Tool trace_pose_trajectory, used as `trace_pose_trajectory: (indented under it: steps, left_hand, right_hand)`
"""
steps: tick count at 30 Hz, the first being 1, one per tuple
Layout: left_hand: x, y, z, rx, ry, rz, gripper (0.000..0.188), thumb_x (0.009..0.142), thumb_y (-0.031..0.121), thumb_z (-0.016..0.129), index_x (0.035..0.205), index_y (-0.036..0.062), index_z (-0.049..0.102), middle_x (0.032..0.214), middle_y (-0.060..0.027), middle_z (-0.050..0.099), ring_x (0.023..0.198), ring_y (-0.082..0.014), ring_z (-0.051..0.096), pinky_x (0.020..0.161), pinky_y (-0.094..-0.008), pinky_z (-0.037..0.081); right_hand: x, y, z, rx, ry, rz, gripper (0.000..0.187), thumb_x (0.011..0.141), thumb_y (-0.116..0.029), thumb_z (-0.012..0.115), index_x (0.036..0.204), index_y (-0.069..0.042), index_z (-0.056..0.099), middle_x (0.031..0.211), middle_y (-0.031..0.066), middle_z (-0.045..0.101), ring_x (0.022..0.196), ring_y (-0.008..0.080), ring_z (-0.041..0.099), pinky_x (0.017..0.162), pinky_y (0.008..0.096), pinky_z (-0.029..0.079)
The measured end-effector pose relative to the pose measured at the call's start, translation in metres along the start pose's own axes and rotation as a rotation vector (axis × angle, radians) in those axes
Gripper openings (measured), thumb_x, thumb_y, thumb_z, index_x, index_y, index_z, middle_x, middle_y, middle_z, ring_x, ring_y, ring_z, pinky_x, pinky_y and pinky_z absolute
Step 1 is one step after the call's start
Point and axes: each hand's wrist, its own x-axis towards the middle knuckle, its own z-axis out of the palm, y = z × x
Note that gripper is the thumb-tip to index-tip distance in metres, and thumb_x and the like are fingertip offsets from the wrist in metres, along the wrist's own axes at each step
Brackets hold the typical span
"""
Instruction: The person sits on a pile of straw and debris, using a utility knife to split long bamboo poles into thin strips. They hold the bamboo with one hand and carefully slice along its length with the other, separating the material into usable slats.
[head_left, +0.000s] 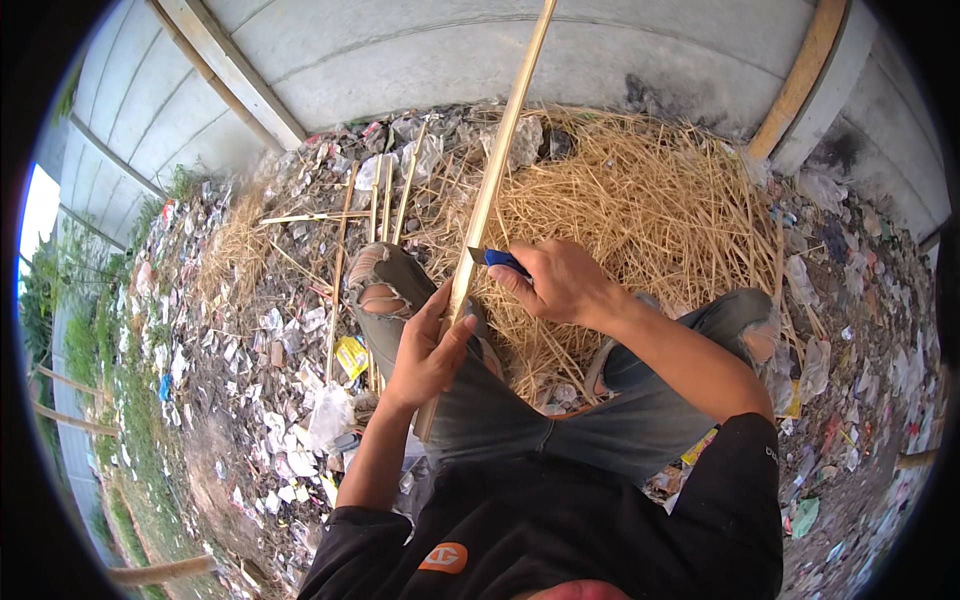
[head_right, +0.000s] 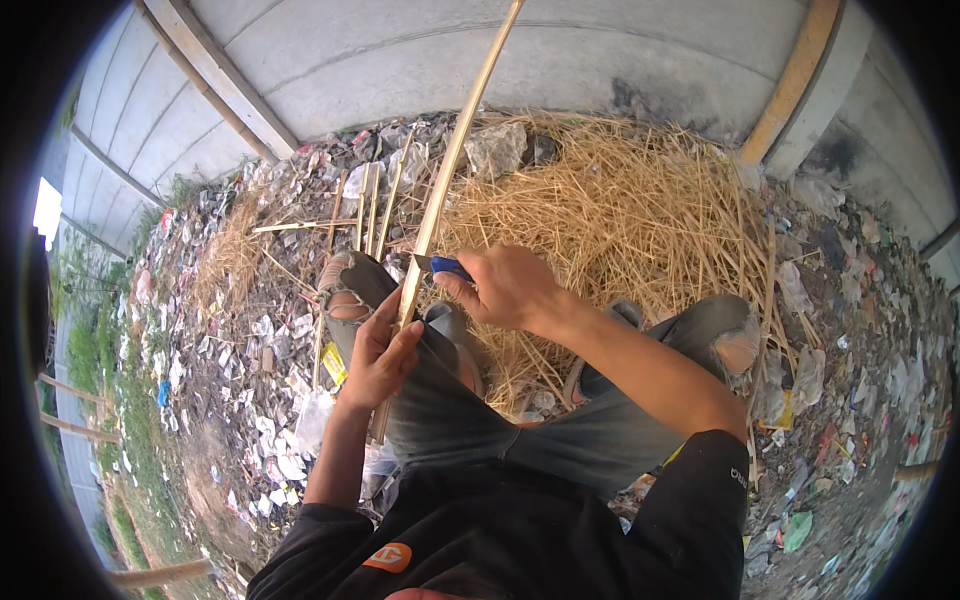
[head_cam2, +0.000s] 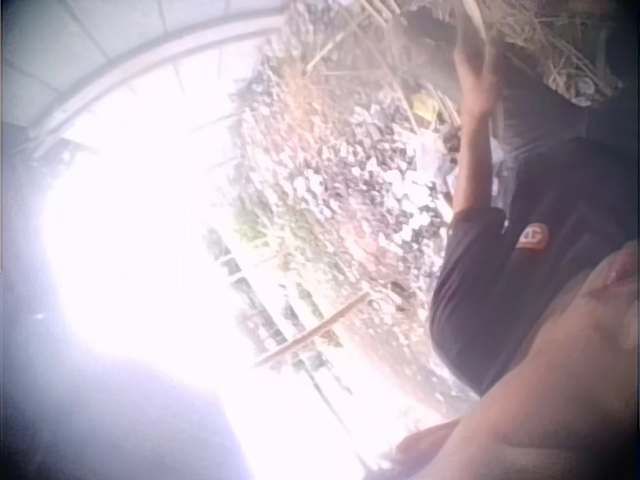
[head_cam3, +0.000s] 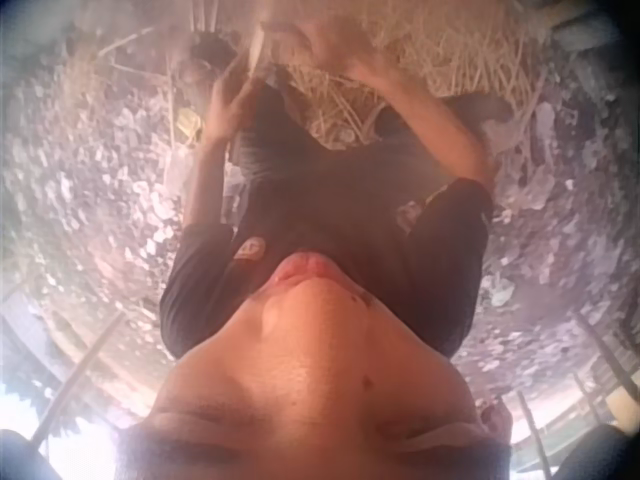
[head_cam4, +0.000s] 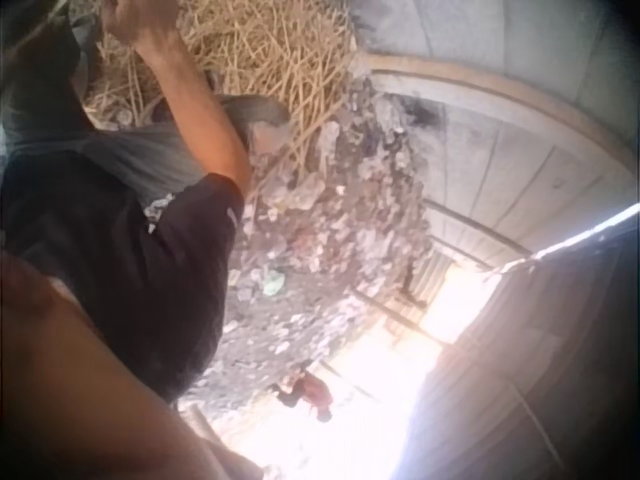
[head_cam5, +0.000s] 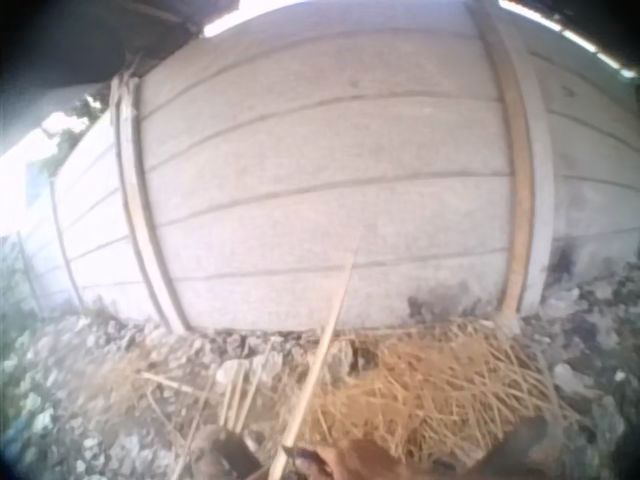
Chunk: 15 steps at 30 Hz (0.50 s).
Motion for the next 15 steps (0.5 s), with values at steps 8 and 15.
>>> trace_pose_trajectory:
  steps: [8, 15]
  left_hand:
    - [-0.011, -0.002, 0.01, 0.045, -0.054, -0.104, 0.064, 0.103, 0.017, 0.06, 0.154, -0.0046, 0.029, 0.073, 0.0042, 0.053, 0.05, -0.0023, 0.043, 0.044, -0.0196, 0.033]
    - [-0.081, -0.019, 0.004, 0.094, -0.221, -0.266, 0.065, 0.101, 0.02, 0.063, 0.153, -0.0054, 0.034, 0.087, 0.0064, 0.054, 0.069, -0.0004, 0.045, 0.059, -0.0175, 0.037]
  right_hand:
    - [0.021, 0.069, 0.002, -0.182, -0.023, 0.253, 0.064, 0.106, -0.059, 0.034, 0.078, -0.009, 0.062, 0.048, -0.0005, 0.042, 0.036, 0.0144, 0.037, 0.036, 0.0329, 0.034]
    - [0.014, 0.191, -0.096, -0.104, 0.279, 0.854, 0.065, 0.107, -0.057, 0.033, 0.079, -0.006, 0.063, 0.054, 0.0011, 0.045, 0.042, 0.0127, 0.04, 0.04, 0.0339, 0.033]
